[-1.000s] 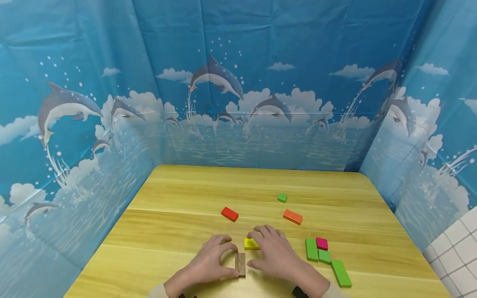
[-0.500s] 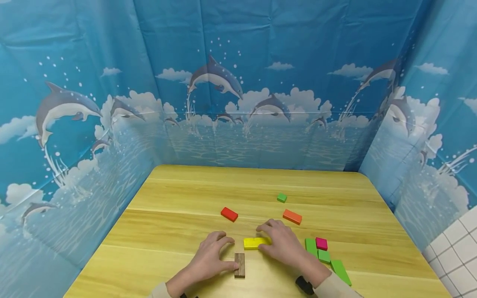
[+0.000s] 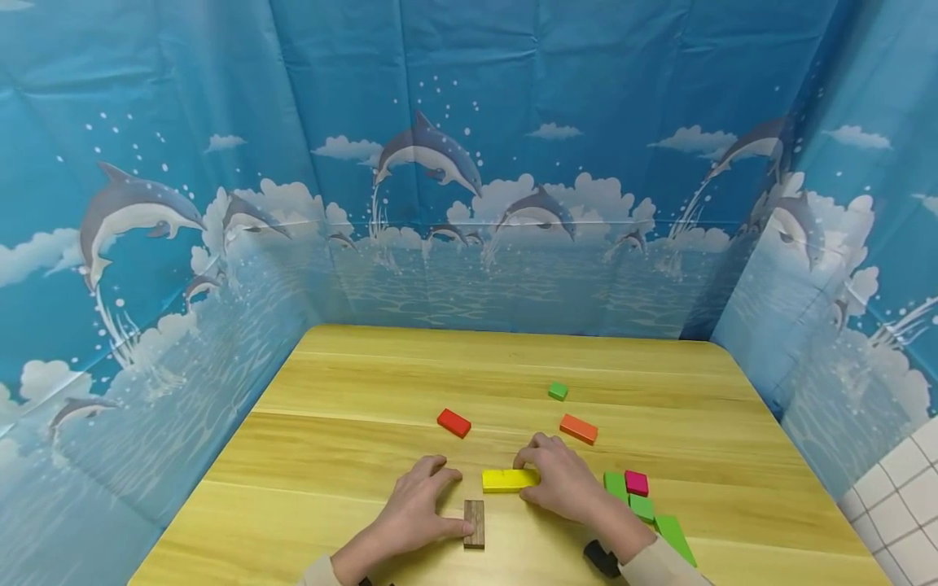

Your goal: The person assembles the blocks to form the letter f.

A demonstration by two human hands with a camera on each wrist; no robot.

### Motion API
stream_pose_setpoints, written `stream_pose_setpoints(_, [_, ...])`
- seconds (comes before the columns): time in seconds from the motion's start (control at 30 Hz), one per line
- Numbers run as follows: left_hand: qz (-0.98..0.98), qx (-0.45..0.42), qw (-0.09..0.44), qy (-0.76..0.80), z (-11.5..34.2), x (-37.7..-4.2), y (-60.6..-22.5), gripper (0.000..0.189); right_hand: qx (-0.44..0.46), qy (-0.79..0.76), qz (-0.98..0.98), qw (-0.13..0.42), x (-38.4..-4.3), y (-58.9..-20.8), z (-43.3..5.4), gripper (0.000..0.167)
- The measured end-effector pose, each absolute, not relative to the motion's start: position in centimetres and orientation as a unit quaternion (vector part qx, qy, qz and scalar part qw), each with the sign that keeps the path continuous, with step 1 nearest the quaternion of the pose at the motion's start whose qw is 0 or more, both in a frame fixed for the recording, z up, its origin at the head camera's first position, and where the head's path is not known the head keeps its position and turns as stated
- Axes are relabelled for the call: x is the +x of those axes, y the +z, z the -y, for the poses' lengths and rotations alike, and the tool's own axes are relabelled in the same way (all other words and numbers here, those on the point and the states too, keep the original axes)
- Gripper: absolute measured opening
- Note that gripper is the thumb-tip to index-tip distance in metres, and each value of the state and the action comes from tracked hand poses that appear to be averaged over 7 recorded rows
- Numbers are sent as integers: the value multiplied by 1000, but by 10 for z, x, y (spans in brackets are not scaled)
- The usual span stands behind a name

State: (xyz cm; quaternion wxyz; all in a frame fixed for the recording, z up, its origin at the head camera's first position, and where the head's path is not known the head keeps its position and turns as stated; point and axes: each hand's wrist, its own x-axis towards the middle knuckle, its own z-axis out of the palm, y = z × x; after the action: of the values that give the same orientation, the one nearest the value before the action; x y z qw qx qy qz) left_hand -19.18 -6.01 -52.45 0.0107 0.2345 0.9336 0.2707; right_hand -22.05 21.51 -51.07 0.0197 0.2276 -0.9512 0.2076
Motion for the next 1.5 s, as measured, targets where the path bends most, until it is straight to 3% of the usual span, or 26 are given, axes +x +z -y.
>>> stream_pose_setpoints(0.3, [-937, 229, 19, 261, 59, -193, -522, 80, 232, 210, 950, 21, -226, -509, -215, 29])
stream_pose_setpoints(0.73, [-929, 242, 17, 279, 58, -194, -524, 34, 196, 328, 923, -43, -231, -501, -219, 29])
stream_pose_setpoints(1.13, [-921, 246, 27, 301, 56, -193, -522, 33, 183, 448, 871, -88, -241, -495, -219, 31])
stream_pose_setpoints(1.5, [-922, 241, 32, 300, 55, -192, -522, 32, 146, 516, 840, -80, -245, -494, -205, 37])
